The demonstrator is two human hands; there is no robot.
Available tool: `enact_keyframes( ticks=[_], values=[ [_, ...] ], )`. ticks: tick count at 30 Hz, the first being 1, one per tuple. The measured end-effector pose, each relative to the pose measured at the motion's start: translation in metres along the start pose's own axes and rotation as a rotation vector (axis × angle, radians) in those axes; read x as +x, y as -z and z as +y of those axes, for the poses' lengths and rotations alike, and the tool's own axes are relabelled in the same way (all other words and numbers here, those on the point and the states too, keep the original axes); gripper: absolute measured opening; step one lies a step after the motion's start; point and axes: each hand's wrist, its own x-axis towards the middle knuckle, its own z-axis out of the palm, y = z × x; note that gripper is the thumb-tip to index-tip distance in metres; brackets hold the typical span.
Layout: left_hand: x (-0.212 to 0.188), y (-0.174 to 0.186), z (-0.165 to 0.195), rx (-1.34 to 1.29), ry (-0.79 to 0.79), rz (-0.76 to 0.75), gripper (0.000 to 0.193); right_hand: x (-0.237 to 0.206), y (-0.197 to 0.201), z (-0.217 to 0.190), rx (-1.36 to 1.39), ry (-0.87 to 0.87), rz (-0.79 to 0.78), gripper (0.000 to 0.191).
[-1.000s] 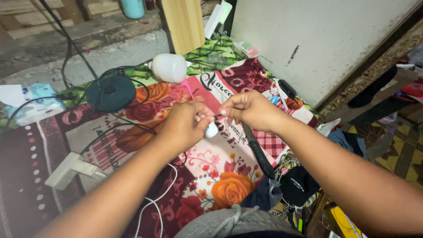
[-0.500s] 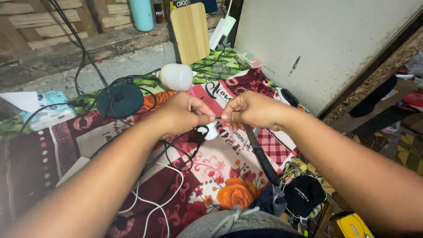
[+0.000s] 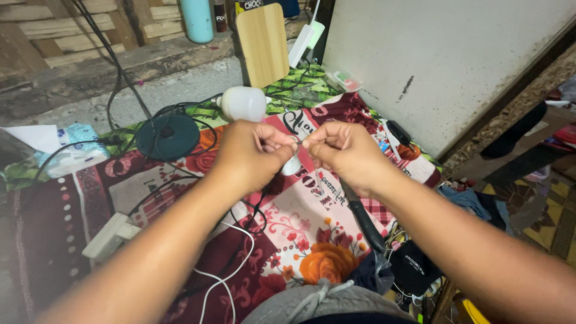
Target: The person strips the ends of a black electrical wire with a knife and attaches the wire to a white light bulb holder, then screws a light bulb into the holder and works on the wire connection by hand.
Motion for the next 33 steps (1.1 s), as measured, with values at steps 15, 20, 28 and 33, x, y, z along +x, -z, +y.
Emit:
enact_keyframes(
  ticks=[15, 20, 28, 33],
  values=[
    [-0.011, -0.023, 0.017, 0.15, -0.115, 0.115, 0.007, -0.029, -0.02, -0.005, -0.664, 0.55, 0.29, 0.013],
    [-0.006, -0.012, 0.014, 0.148, -0.08, -0.046, 0.008, -0.01, 0.004, 0.004, -0.1, 0.067, -0.017, 0.006],
    [0.008, -0.026, -0.032, 0.025, 0.033, -0.157, 0.008, 0.01, 0.03, 0.046, 0.148, -0.206, -0.272, 0.012],
    [0.005, -0.037, -0.056, -0.036, 0.147, -0.172, 0.01, 0.001, 0.022, 0.071, 0.436, -0.389, -0.322, 0.017]
  ],
)
